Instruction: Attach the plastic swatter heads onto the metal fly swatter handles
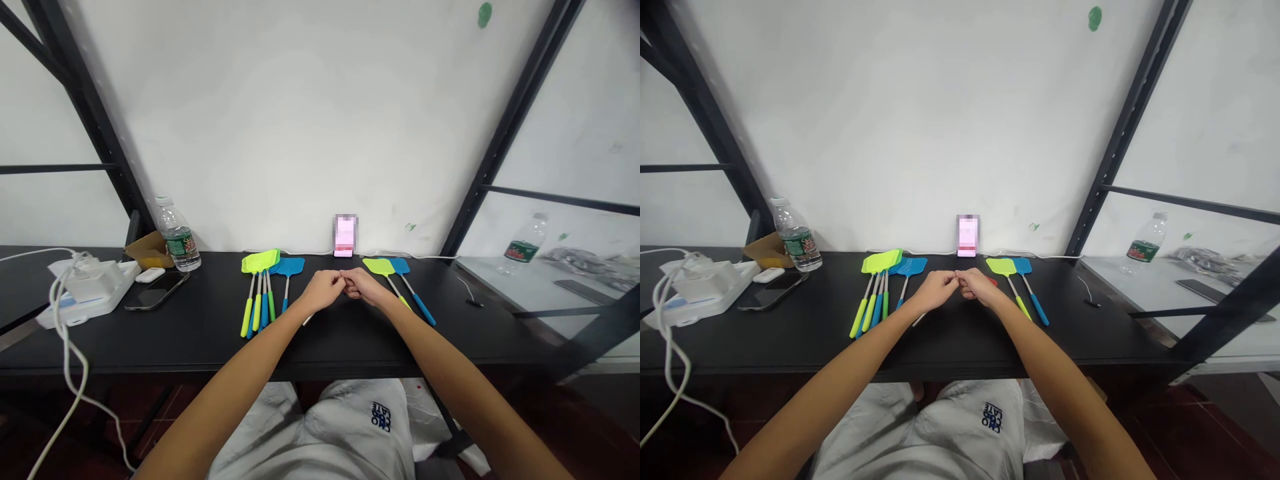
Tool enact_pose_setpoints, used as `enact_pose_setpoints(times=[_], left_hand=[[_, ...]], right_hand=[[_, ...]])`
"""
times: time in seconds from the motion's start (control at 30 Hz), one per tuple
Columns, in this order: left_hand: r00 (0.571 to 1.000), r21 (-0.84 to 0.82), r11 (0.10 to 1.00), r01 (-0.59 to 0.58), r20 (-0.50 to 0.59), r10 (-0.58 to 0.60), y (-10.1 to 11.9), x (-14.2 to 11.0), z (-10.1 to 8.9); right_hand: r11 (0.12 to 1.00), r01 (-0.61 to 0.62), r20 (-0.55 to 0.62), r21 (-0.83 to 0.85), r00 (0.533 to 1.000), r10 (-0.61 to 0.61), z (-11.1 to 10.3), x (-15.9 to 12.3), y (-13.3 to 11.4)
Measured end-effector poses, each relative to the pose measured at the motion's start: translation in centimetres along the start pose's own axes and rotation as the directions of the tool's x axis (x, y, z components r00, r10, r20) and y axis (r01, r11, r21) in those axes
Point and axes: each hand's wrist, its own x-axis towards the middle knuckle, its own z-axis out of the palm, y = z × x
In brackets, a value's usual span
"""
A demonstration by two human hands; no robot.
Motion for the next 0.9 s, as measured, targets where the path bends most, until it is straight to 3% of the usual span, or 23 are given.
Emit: enact_pose_setpoints(times=[0.43,0.9], left_hand=[[0.998,0.042,0.998,0.054,0.025,-0.055,0.1,0.4,-0.3],[0.993,-0.021,0.996,0.084,0.088,-0.082,0.2,0.5,0.0]], right_hand=[[1.0,0.029,-0.008,-0.005,1.0,-0.029,0.0,-0.1,-0.5],[0.997,0.058,-0.007,-0.049,0.998,-0.058,-1.2,0.1,-0.4]])
